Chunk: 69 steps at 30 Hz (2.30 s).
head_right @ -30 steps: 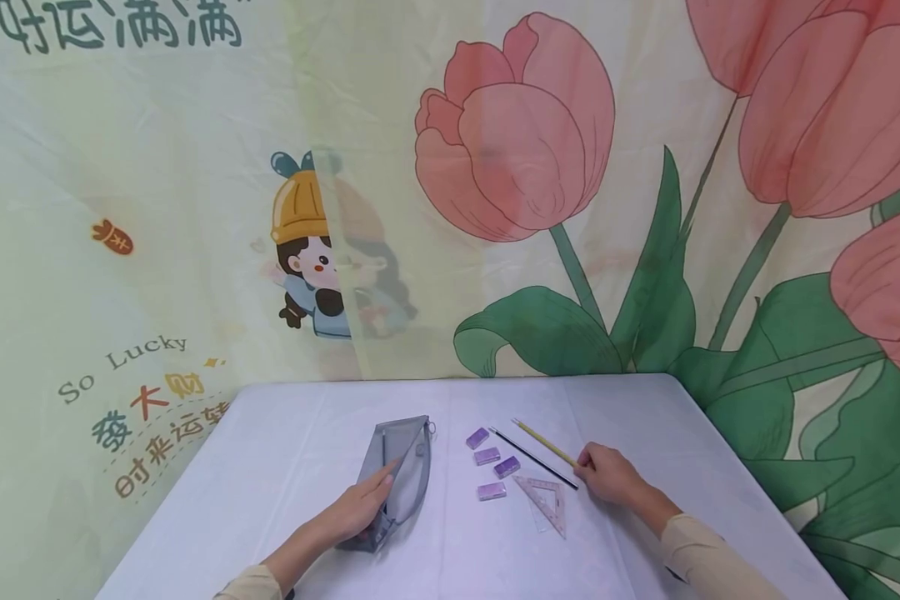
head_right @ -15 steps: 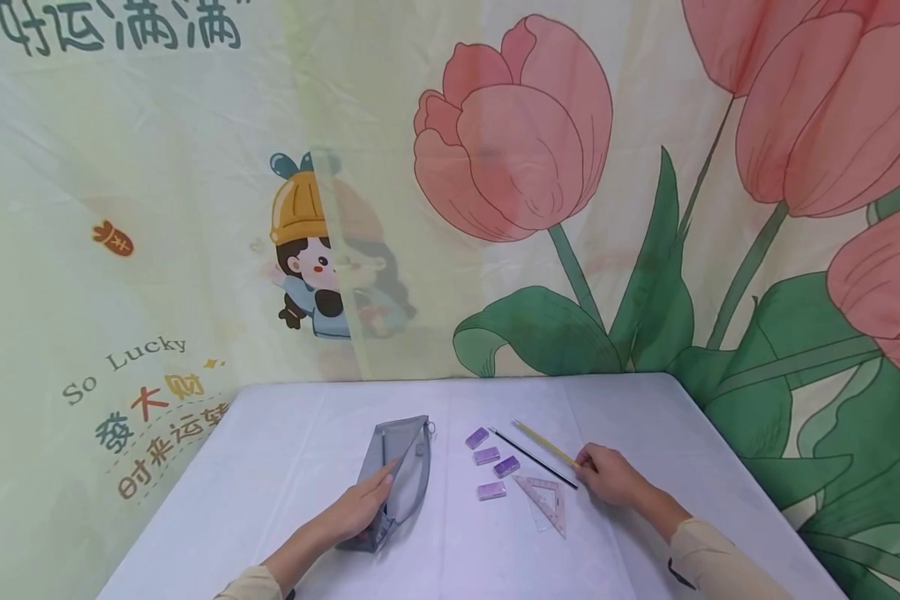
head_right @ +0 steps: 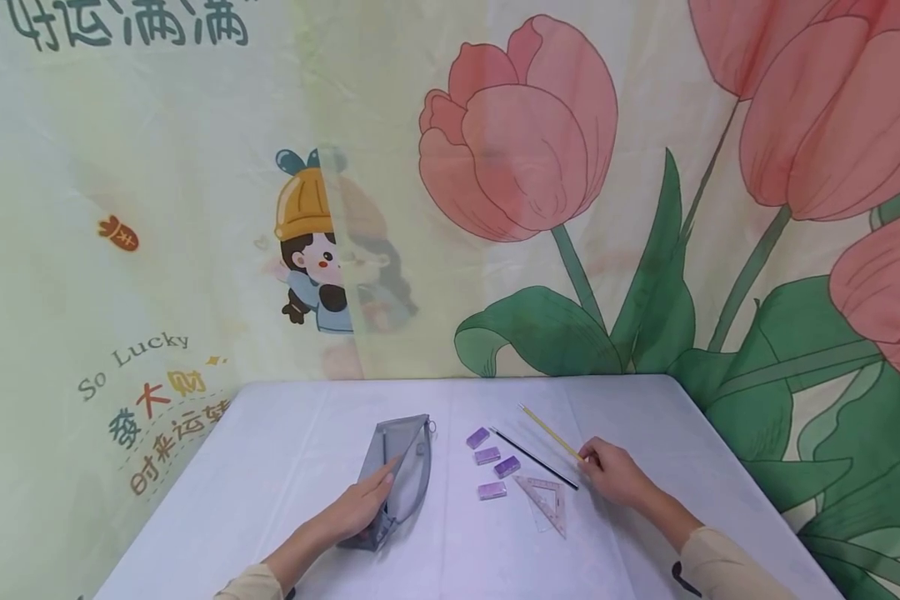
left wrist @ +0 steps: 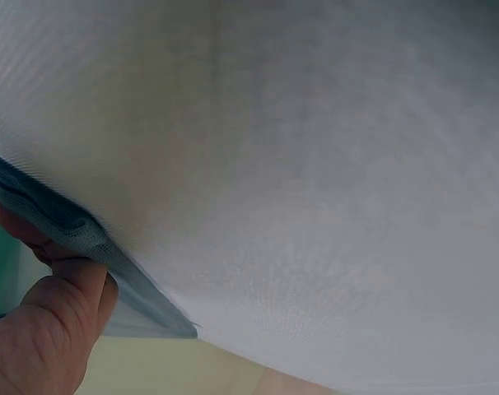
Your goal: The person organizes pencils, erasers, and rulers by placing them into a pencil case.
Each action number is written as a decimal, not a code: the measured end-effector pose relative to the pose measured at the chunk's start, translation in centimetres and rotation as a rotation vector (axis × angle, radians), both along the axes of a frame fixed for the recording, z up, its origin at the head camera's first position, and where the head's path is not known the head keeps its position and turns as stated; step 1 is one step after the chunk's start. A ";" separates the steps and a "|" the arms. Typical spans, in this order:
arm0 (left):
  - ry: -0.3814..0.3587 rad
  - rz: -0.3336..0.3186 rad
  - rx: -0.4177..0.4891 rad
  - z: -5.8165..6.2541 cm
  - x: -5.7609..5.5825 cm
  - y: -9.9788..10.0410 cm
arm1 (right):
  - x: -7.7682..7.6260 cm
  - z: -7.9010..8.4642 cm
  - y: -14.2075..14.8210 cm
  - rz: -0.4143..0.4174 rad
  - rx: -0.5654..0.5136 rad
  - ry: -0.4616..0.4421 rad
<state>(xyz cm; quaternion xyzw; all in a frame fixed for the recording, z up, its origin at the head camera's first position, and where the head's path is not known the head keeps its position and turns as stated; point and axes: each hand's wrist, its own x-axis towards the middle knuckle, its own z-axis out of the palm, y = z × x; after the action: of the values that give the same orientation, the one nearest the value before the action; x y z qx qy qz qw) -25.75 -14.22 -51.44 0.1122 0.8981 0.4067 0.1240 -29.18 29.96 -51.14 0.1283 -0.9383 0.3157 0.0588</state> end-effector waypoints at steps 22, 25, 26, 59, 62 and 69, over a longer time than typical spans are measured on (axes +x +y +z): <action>-0.012 0.014 0.027 0.3 0.1 -0.1 | 2.2 2.4 -6.1 -0.089 -0.059 -0.005; -0.017 0.016 0.034 0.3 0.2 0.0 | 2.4 2.5 -7.2 -0.124 -0.071 -0.036; -0.018 0.017 0.036 0.3 0.2 0.0 | 2.4 2.5 -7.6 -0.135 -0.078 -0.046; 0.009 0.023 0.042 -0.3 0.0 -0.3 | 4.6 0.8 -17.5 -0.136 -0.264 -0.227; -0.003 0.023 0.056 -0.2 0.0 -0.3 | 4.9 0.7 -17.8 -0.108 -0.281 -0.221; -0.003 0.020 0.052 0.0 0.0 -0.4 | 4.5 0.5 -19.7 -0.046 -0.328 -0.247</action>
<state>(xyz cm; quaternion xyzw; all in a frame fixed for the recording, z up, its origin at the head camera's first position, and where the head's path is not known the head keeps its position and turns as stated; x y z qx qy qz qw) -25.74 -14.58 -51.47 0.1059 0.8881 0.4314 0.1184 -24.71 10.27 -50.62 0.0561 -0.8771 0.4761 -0.0293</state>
